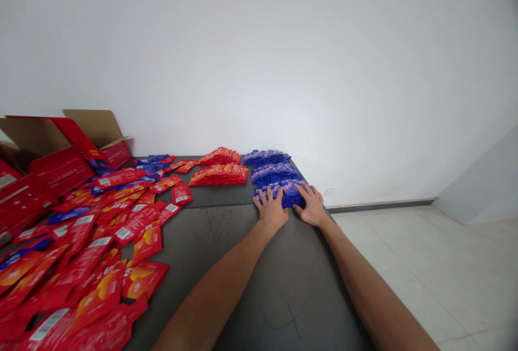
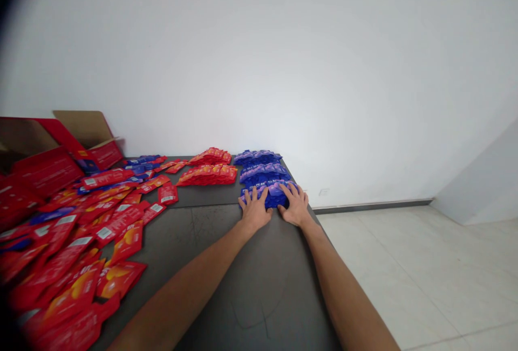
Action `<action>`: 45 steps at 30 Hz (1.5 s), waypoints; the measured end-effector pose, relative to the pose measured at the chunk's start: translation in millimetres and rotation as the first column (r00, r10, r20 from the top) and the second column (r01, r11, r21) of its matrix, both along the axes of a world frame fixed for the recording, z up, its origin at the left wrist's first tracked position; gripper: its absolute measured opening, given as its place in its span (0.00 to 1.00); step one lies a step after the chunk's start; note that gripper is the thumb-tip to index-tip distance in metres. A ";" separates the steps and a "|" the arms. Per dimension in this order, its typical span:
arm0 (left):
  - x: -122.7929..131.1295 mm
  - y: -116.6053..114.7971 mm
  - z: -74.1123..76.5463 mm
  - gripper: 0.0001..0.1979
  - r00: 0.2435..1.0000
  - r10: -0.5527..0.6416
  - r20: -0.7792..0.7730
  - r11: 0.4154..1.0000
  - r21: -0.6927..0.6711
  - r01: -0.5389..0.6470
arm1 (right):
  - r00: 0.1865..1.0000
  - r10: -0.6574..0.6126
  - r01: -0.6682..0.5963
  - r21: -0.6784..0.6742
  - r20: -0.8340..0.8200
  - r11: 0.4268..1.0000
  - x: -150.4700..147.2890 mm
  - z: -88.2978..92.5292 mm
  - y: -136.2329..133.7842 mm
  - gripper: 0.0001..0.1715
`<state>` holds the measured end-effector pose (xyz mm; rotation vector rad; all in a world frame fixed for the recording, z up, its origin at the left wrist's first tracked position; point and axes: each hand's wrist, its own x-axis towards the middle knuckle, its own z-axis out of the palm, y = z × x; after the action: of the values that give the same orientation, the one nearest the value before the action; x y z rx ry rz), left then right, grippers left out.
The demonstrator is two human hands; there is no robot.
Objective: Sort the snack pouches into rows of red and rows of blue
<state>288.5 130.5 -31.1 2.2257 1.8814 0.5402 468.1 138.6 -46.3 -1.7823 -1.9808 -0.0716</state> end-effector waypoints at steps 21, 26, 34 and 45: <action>-113.4 -37.0 32.0 0.38 0.994 0.108 -0.013 0.994 -0.015 -0.108 | 0.991 0.106 -0.118 0.166 0.077 0.979 -117.2 41.5 -29.6 0.42; -171.2 -40.0 30.7 0.35 0.984 0.176 -0.038 0.984 0.004 -0.176 | 0.980 0.189 -0.196 0.139 0.065 0.971 -175.0 42.1 -43.8 0.40; -254.8 -47.9 26.8 0.34 0.961 0.268 -0.071 0.964 0.021 -0.267 | 0.966 0.260 -0.260 -0.036 -0.011 0.965 -296.3 26.8 -37.3 0.33; -344.7 -28.6 8.6 0.28 0.948 0.275 -0.161 0.959 -0.018 -0.282 | 0.900 0.431 -0.435 -0.200 -0.068 0.878 -403.0 11.4 -3.3 0.41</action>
<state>-56.3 102.0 -22.5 2.0417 2.2853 0.3703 65.1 135.2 -34.9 -1.3992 -2.3969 0.3131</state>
